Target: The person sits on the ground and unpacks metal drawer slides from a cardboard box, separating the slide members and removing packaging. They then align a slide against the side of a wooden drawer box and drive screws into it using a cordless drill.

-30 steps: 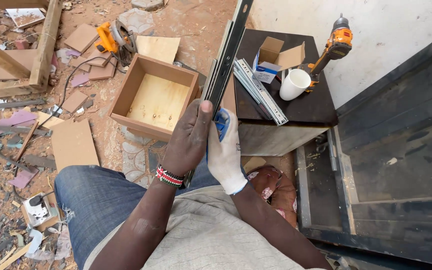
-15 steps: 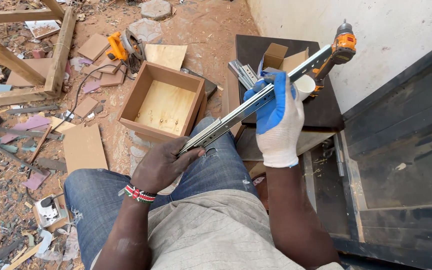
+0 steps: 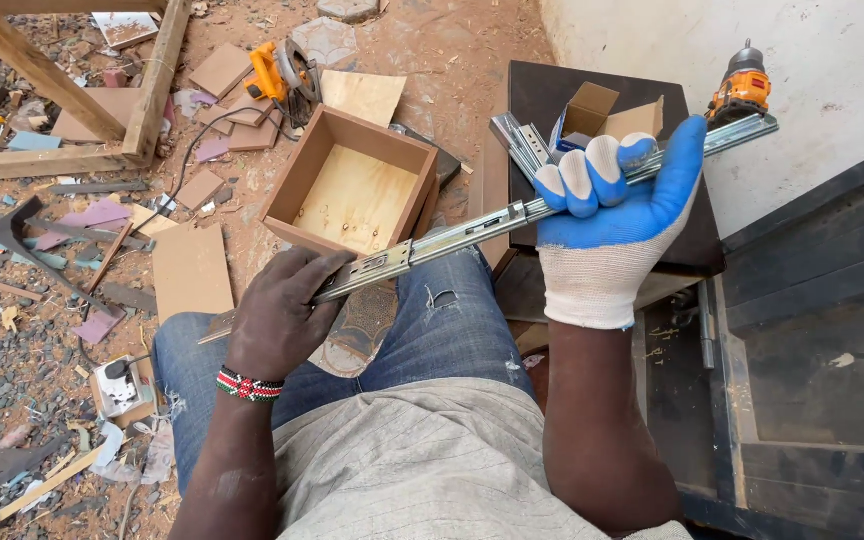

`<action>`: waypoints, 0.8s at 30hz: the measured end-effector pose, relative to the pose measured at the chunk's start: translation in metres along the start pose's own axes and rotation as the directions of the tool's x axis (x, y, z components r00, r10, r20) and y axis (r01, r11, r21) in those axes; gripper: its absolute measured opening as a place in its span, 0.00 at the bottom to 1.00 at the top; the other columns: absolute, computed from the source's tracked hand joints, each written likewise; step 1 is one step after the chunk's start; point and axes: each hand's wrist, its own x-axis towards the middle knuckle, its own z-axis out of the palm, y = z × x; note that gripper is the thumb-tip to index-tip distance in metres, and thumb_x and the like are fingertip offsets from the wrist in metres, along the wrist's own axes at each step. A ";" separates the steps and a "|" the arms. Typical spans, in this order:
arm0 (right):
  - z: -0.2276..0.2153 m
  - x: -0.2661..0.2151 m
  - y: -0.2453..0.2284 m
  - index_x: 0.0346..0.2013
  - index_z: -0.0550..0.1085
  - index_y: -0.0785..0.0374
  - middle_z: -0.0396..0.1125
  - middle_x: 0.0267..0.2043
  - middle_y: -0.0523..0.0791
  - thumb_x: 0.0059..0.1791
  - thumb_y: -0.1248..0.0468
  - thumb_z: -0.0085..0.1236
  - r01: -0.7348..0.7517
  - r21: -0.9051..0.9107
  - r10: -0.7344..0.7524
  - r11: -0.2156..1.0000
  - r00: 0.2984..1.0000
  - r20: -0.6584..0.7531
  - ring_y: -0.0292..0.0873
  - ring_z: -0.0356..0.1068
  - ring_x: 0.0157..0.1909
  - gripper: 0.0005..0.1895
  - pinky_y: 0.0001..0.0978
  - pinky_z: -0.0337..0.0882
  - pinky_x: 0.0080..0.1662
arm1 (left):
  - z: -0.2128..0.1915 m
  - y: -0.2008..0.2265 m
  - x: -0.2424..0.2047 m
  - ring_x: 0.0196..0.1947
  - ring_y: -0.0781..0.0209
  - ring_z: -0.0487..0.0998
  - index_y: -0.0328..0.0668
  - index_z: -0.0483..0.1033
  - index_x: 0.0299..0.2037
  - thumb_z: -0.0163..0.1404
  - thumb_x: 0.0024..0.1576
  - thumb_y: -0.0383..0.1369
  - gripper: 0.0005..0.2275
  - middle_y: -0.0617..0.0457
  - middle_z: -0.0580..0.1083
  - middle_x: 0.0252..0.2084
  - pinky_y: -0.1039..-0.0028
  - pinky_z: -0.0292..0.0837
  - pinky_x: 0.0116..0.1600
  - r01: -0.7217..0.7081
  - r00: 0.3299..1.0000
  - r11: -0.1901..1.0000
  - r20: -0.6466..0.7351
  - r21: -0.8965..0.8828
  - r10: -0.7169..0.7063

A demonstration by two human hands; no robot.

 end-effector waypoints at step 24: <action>-0.055 -0.033 0.015 0.64 0.81 0.67 0.82 0.60 0.58 0.60 0.48 0.58 -0.056 -0.016 0.046 0.998 0.934 -0.355 0.62 0.84 0.66 0.28 0.57 0.84 0.70 | 0.018 0.078 0.044 0.33 0.30 0.92 0.39 0.86 0.61 0.65 0.69 0.49 0.21 0.34 0.87 0.37 0.50 0.89 0.31 -0.110 0.965 0.982 0.221 -0.153 0.142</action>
